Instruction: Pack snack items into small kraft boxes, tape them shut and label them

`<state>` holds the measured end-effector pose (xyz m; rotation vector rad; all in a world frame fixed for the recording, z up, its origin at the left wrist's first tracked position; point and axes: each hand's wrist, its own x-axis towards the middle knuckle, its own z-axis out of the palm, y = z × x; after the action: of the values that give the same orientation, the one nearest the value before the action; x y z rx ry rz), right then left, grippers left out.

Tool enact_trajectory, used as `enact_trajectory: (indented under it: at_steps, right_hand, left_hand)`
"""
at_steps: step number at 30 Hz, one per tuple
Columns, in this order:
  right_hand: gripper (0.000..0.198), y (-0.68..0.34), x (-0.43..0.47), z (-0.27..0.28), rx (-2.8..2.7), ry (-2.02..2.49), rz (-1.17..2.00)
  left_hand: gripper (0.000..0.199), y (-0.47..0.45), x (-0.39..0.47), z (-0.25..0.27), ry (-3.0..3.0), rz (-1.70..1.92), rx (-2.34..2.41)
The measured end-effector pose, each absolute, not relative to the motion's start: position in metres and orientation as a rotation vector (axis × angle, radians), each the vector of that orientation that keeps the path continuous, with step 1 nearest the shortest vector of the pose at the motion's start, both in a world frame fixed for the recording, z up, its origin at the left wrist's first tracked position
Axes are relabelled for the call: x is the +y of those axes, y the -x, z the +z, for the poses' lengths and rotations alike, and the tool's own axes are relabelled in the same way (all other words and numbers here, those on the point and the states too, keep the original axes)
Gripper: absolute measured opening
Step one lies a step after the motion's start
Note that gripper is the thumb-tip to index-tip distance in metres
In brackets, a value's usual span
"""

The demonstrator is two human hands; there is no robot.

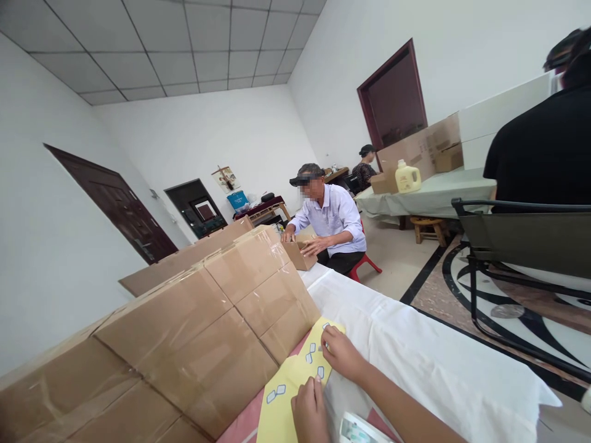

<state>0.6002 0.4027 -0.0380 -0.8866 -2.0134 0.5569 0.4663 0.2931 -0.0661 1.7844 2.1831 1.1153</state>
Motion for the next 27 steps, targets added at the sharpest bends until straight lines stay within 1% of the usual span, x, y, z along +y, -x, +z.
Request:
enact_trajectory:
  at_steps: [8,10,11,13,15,18,21,24,27]
  right_hand:
    - [0.014,-0.603,0.399,-0.032,-1.998,0.859,0.572]
    - [0.014,-0.604,0.396,-0.031,-2.016,0.823,0.592]
    - [0.013,-0.605,0.394,-0.030,-2.034,0.794,0.606]
    - [0.011,-0.606,0.389,-0.029,-2.096,0.710,0.639]
    - [0.009,-0.606,0.385,-0.028,-2.155,0.593,0.693]
    - [0.020,-0.606,0.381,-0.024,-2.193,0.440,0.771]
    - [0.030,-0.605,0.381,-0.024,-2.207,0.413,0.791]
    - [0.032,-0.604,0.382,-0.028,-2.189,0.451,0.796]
    - [0.027,-0.602,0.382,-0.032,-2.176,0.458,0.794]
  left_hand:
    - [0.034,-0.464,0.297,-0.073,-1.823,1.210,2.105]
    - [0.031,-0.462,0.300,-0.075,-1.816,1.286,2.087]
    - [0.035,-0.460,0.301,-0.077,-1.817,1.351,2.072]
    - [0.050,-0.457,0.303,-0.080,-1.831,1.485,2.025]
    - [0.054,-0.455,0.305,-0.084,-1.847,1.540,1.976]
    - [0.047,-0.454,0.305,-0.088,-1.808,1.506,1.931]
    - [0.043,-0.455,0.304,-0.087,-1.722,1.493,1.880]
    - [0.039,-0.456,0.302,-0.083,-1.681,1.541,1.839]
    - [0.035,-0.456,0.300,-0.078,-1.710,1.592,1.868]
